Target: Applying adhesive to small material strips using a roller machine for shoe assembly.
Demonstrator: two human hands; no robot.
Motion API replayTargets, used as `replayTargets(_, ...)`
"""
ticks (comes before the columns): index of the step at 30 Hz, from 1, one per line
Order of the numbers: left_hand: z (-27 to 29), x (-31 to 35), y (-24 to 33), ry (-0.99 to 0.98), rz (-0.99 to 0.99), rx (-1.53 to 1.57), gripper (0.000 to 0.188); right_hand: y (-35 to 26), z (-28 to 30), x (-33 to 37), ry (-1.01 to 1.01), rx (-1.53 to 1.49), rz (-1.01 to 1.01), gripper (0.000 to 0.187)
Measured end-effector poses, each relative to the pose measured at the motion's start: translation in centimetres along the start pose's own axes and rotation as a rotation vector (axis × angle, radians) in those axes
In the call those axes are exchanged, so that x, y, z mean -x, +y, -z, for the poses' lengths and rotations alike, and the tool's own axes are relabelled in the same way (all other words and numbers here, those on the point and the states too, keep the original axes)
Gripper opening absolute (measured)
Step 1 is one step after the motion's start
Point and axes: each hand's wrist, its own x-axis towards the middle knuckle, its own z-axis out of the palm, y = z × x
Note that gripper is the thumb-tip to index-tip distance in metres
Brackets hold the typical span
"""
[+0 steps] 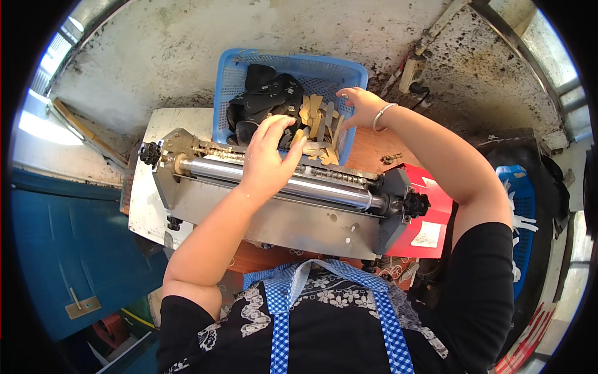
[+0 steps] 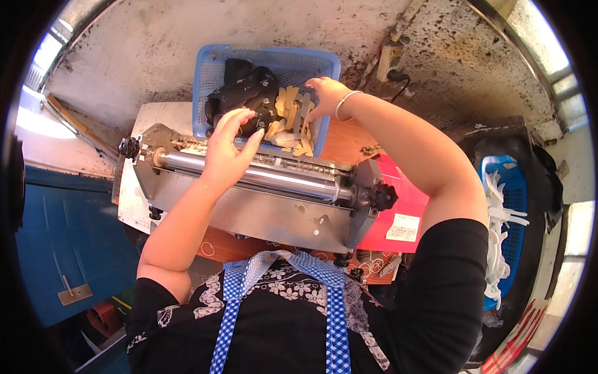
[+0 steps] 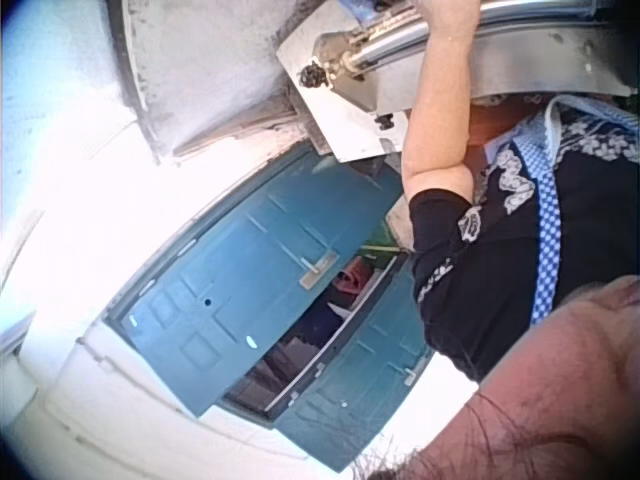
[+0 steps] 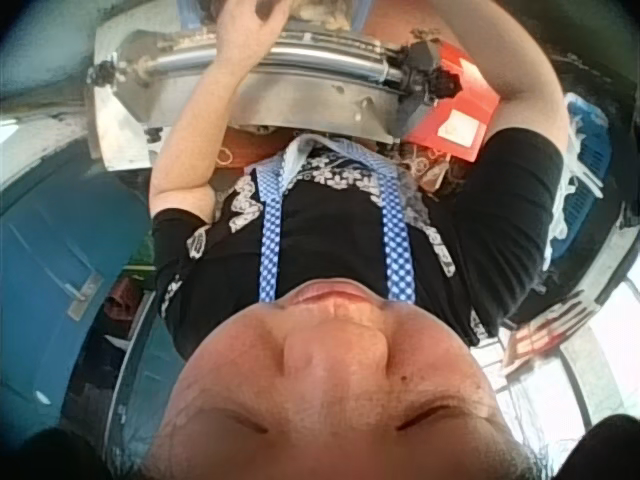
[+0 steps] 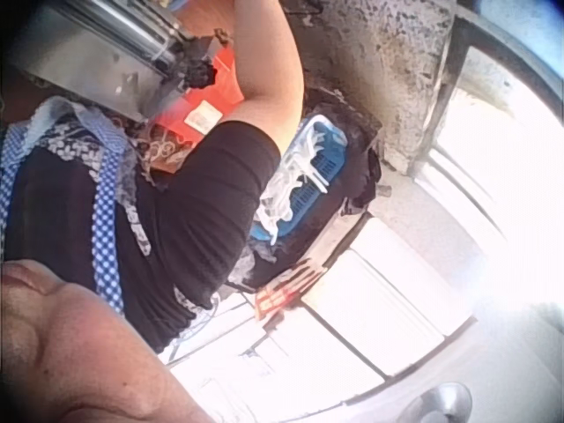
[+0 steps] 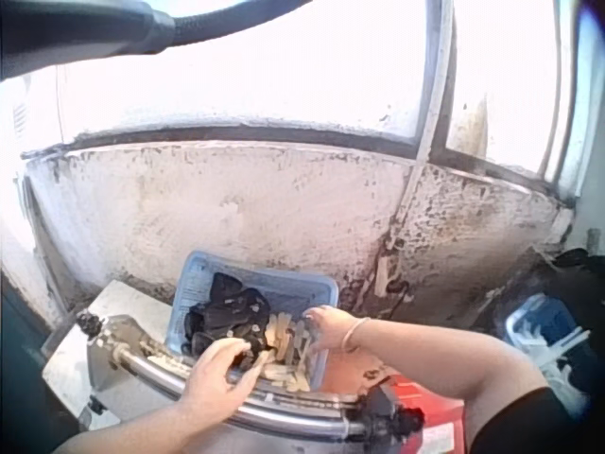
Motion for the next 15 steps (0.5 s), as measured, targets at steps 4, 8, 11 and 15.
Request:
replayTargets(4,-4.2,-4.6,-1.7,-0.325,0.403,0.261,0.079,-1.0,0.3,0.9,0.158,-0.507,-0.141,0.035)
replayTargets(8,-7.0,-6.8,-2.9,-0.436,0.136,0.012,0.035,-3.7,0.6,2.6,0.214,-0.413,0.015,0.029)
replayTargets(11,-7.5,-7.5,-4.0,-0.299,0.101,-0.102,0.016,-4.6,1.2,6.3,0.367,-0.287,-0.099,0.048)
replayTargets(15,-8.4,-6.9,-5.1,-0.319,0.163,-0.392,0.063,-4.3,0.0,13.7,0.7,-0.559,-0.234,0.062)
